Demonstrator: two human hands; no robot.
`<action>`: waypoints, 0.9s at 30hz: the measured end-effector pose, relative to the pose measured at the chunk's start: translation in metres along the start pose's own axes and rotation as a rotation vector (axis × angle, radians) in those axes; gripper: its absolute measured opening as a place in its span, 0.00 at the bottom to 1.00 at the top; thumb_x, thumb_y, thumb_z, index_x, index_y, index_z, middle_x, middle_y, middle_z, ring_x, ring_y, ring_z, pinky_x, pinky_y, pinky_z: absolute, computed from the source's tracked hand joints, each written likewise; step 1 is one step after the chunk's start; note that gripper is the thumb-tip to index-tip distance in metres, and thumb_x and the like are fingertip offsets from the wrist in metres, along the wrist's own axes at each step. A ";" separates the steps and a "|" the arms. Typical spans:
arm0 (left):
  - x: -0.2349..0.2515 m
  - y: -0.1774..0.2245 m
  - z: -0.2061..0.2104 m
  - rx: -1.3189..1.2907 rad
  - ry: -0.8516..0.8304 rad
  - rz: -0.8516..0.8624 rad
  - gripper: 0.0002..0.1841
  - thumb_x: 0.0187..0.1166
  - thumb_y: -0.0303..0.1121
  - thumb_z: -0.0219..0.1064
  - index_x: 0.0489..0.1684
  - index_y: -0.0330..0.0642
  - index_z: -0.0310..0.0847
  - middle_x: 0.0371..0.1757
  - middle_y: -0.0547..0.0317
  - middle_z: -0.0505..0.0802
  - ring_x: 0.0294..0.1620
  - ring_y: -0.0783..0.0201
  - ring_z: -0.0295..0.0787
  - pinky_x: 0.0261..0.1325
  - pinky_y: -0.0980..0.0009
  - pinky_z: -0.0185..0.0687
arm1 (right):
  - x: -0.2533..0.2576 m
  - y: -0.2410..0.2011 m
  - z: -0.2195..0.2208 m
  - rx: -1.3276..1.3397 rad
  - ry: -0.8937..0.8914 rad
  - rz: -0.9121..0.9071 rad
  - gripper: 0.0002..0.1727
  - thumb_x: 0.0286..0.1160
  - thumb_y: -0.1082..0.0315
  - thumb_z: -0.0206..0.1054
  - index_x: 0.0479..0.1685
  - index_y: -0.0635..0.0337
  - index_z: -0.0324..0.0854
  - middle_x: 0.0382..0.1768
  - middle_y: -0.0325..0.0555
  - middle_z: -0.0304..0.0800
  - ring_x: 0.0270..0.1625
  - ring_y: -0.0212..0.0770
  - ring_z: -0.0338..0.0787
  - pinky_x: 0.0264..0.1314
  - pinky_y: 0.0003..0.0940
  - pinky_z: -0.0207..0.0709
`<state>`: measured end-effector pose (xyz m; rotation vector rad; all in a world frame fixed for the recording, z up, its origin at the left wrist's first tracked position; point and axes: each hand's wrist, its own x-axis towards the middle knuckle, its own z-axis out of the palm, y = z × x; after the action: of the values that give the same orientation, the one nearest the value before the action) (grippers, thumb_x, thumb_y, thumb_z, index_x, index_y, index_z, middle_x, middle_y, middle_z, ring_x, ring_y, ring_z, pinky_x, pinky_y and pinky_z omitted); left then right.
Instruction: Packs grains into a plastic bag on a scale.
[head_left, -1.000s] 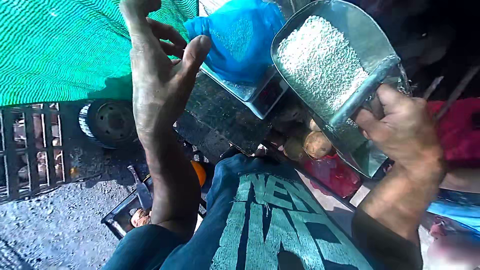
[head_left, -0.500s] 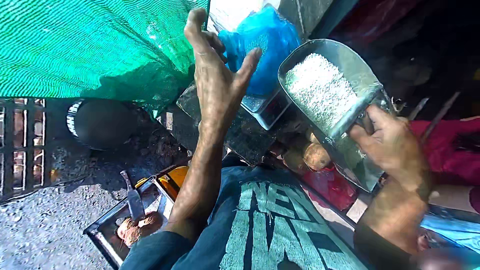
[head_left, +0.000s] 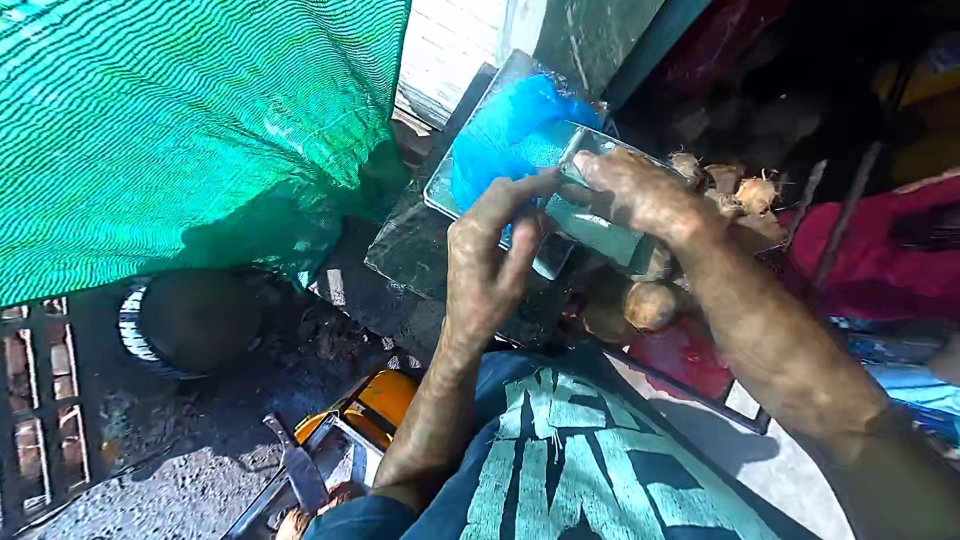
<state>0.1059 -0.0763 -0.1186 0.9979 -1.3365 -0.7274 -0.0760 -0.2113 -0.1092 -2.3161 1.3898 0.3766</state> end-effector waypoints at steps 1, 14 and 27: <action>0.000 0.001 0.000 -0.004 0.010 -0.005 0.18 0.88 0.29 0.51 0.62 0.28 0.82 0.58 0.46 0.91 0.44 0.66 0.89 0.47 0.68 0.87 | 0.002 0.005 0.008 0.056 0.043 -0.016 0.21 0.85 0.48 0.63 0.52 0.60 0.80 0.36 0.59 0.86 0.45 0.63 0.89 0.49 0.65 0.80; 0.003 0.016 0.004 0.225 0.057 -0.141 0.21 0.84 0.28 0.60 0.76 0.36 0.73 0.64 0.51 0.89 0.52 0.62 0.91 0.55 0.64 0.89 | -0.054 0.054 0.061 0.343 0.324 -0.060 0.17 0.81 0.51 0.69 0.56 0.54 0.80 0.29 0.56 0.84 0.27 0.59 0.86 0.27 0.62 0.77; -0.013 -0.008 0.039 0.306 0.472 -0.164 0.54 0.72 0.39 0.77 0.91 0.26 0.37 0.54 0.48 0.80 0.52 0.58 0.83 0.50 0.66 0.88 | -0.141 0.128 0.029 0.226 0.367 -0.081 0.19 0.80 0.48 0.65 0.41 0.56 0.77 0.19 0.44 0.70 0.18 0.44 0.70 0.20 0.49 0.62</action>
<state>0.0671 -0.0749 -0.1336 1.4353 -0.9723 -0.3747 -0.2555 -0.1424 -0.1004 -2.3173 1.4083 -0.2316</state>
